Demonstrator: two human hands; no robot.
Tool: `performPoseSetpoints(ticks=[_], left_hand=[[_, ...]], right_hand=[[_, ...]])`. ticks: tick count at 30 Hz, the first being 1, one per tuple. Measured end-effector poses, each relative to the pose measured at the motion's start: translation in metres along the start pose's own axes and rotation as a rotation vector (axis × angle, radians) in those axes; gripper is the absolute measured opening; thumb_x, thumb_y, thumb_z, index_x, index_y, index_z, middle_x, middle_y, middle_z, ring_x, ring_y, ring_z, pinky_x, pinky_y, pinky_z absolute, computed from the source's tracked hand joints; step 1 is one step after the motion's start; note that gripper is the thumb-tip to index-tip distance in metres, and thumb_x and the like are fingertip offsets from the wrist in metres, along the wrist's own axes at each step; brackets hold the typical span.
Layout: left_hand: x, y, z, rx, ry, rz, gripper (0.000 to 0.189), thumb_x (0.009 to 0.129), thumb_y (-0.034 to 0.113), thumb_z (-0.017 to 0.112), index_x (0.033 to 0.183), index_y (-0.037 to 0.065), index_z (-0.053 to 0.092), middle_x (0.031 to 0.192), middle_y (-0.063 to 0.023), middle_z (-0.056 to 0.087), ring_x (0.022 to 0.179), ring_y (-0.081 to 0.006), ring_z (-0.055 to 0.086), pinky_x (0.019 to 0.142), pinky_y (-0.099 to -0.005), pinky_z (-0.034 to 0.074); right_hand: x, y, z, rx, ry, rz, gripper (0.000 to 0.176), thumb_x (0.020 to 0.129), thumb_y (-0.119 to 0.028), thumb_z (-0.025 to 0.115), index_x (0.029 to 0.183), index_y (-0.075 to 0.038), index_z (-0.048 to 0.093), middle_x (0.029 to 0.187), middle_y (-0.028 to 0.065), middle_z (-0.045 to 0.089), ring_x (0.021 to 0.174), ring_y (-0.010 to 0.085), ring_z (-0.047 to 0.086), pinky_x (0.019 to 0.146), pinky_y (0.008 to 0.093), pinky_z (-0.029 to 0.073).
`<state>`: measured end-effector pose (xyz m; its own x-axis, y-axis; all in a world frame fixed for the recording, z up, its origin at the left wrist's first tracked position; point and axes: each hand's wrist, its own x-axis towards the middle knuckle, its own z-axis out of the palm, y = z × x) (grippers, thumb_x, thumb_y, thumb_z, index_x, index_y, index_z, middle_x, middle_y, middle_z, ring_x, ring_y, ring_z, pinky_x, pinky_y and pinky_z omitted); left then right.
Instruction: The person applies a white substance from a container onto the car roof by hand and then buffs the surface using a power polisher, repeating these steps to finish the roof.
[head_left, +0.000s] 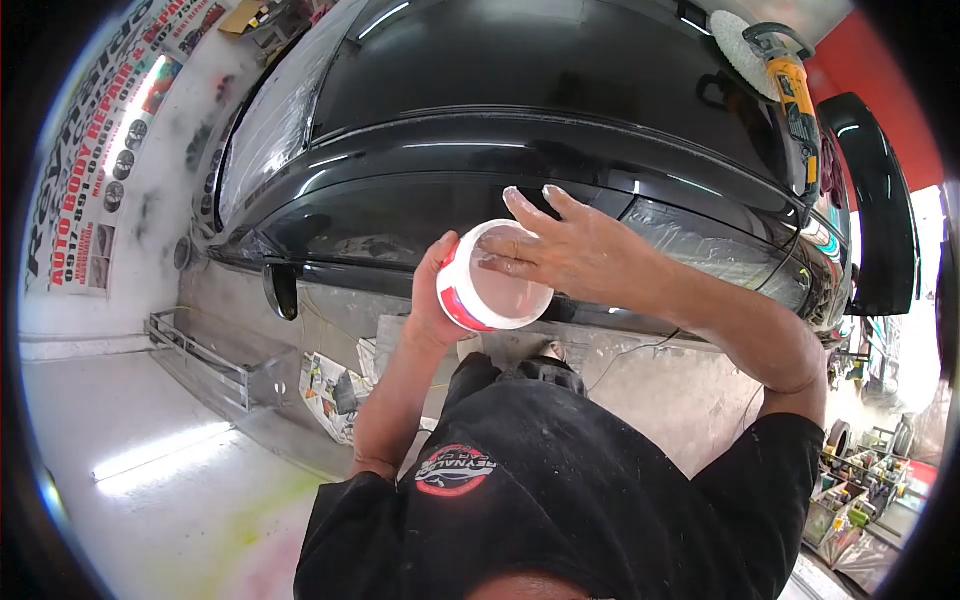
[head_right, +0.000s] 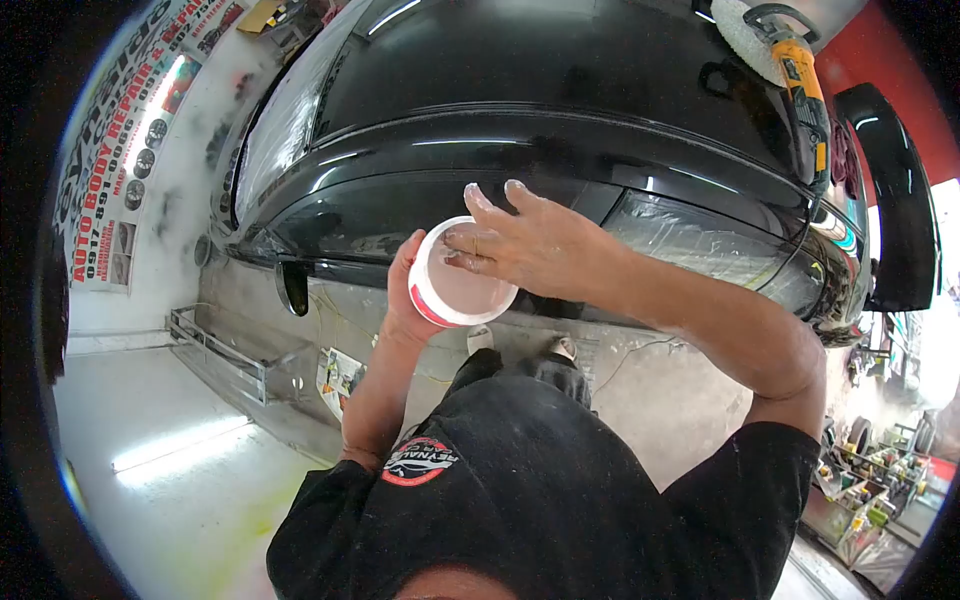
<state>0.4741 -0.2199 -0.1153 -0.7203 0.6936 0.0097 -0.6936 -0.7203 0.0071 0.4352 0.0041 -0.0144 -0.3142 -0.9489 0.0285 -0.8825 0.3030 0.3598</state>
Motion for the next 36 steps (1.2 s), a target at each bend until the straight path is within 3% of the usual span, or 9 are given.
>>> performPoseSetpoints(ticks=[5, 11, 15, 16, 19, 22, 26, 33, 36], left_hand=[[-0.012, 0.020, 0.003, 0.446, 0.140, 0.248, 0.066, 0.095, 0.045, 0.058, 0.141, -0.001, 0.050, 0.135, -0.0198, 0.062, 0.122, -0.0325, 0.063, 0.104, -0.0460, 0.051], [-0.003, 0.023, 0.021, 0.751, 0.069, 0.463, 0.073, 0.084, 0.040, 0.068, 0.142, 0.002, 0.043, 0.134, -0.0218, 0.059, 0.123, -0.0310, 0.062, 0.105, -0.0420, 0.052], [-0.002, 0.026, 0.011, 0.915, 0.092, 0.567, 0.076, 0.080, 0.040, 0.074, 0.139, 0.003, 0.044, 0.138, -0.0234, 0.055, 0.125, -0.0317, 0.061, 0.105, -0.0423, 0.052], [-0.002, 0.027, 0.006, 0.929, 0.114, 0.575, 0.077, 0.078, 0.041, 0.077, 0.137, 0.005, 0.045, 0.141, -0.0233, 0.052, 0.126, -0.0317, 0.060, 0.105, -0.0430, 0.053], [-0.002, 0.027, -0.012, 1.143, 0.130, 0.644, 0.078, 0.077, 0.049, 0.075, 0.135, 0.007, 0.046, 0.144, -0.0240, 0.049, 0.128, -0.0332, 0.057, 0.110, -0.0449, 0.049], [-0.003, 0.019, -0.019, 0.989, 0.096, 0.630, 0.076, 0.077, 0.046, 0.077, 0.134, 0.007, 0.046, 0.145, -0.0240, 0.047, 0.127, -0.0331, 0.057, 0.108, -0.0446, 0.049], [-0.004, 0.013, -0.022, 0.756, 0.095, 0.683, 0.071, 0.083, 0.045, 0.071, 0.137, 0.007, 0.044, 0.140, -0.0215, 0.052, 0.127, -0.0334, 0.058, 0.108, -0.0463, 0.049], [-0.028, 0.016, -0.055, 0.551, 0.300, 0.804, 0.069, 0.095, 0.058, 0.046, 0.143, 0.009, 0.049, 0.142, -0.0131, 0.057, 0.132, -0.0327, 0.055, 0.109, -0.0513, 0.045], [-0.052, 0.013, -0.060, 0.464, 0.470, 0.859, 0.074, 0.096, 0.066, 0.041, 0.145, 0.013, 0.054, 0.147, -0.0090, 0.055, 0.136, -0.0327, 0.052, 0.111, -0.0531, 0.043]], right_hand=[[0.007, -0.016, 0.023, 0.085, 0.042, 0.065, 0.050, 0.092, -0.020, 0.066, 0.142, -0.021, 0.061, 0.146, -0.0017, 0.055, 0.129, 0.0314, 0.054, 0.103, 0.0454, 0.050], [0.017, -0.063, 0.014, 0.709, -0.067, 0.380, 0.051, 0.089, -0.008, 0.063, 0.141, -0.013, 0.060, 0.146, 0.0067, 0.056, 0.098, 0.0341, 0.071, 0.085, 0.0421, 0.061], [0.031, -0.095, 0.030, 1.072, 0.066, 0.468, 0.056, 0.080, 0.000, 0.065, 0.136, 0.002, 0.057, 0.132, 0.0190, 0.064, 0.101, 0.0382, 0.071, 0.083, 0.0457, 0.061], [0.034, -0.095, 0.028, 1.219, 0.240, 0.511, 0.034, 0.080, 0.003, 0.057, 0.112, 0.012, 0.061, 0.102, 0.0252, 0.069, 0.084, 0.0393, 0.072, 0.082, 0.0449, 0.061], [0.035, -0.078, 0.009, 2.019, -0.285, 0.790, 0.042, 0.081, 0.008, 0.053, 0.122, 0.013, 0.056, 0.103, 0.0198, 0.071, 0.087, 0.0336, 0.075, 0.080, 0.0408, 0.063], [0.029, -0.089, 0.021, 2.718, -0.002, 0.732, 0.059, 0.081, 0.012, 0.050, 0.140, 0.012, 0.045, 0.122, 0.0171, 0.067, 0.097, 0.0322, 0.074, 0.078, 0.0385, 0.065], [0.017, -0.095, 0.014, 3.007, 0.414, 0.657, 0.087, 0.077, 0.018, 0.045, 0.160, 0.001, 0.028, 0.160, 0.0176, 0.033, 0.114, 0.0394, 0.068, 0.081, 0.0374, 0.063], [-0.016, -0.073, 0.015, 3.036, 0.632, 0.669, 0.083, 0.080, 0.016, 0.054, 0.159, -0.006, 0.036, 0.158, 0.0117, 0.044, 0.123, 0.0418, 0.062, 0.091, 0.0486, 0.060], [-0.030, -0.042, 0.027, 2.864, 0.754, 0.823, 0.060, 0.095, -0.009, 0.058, 0.153, -0.003, 0.044, 0.149, 0.0169, 0.053, 0.121, 0.0404, 0.063, 0.093, 0.0490, 0.059]])
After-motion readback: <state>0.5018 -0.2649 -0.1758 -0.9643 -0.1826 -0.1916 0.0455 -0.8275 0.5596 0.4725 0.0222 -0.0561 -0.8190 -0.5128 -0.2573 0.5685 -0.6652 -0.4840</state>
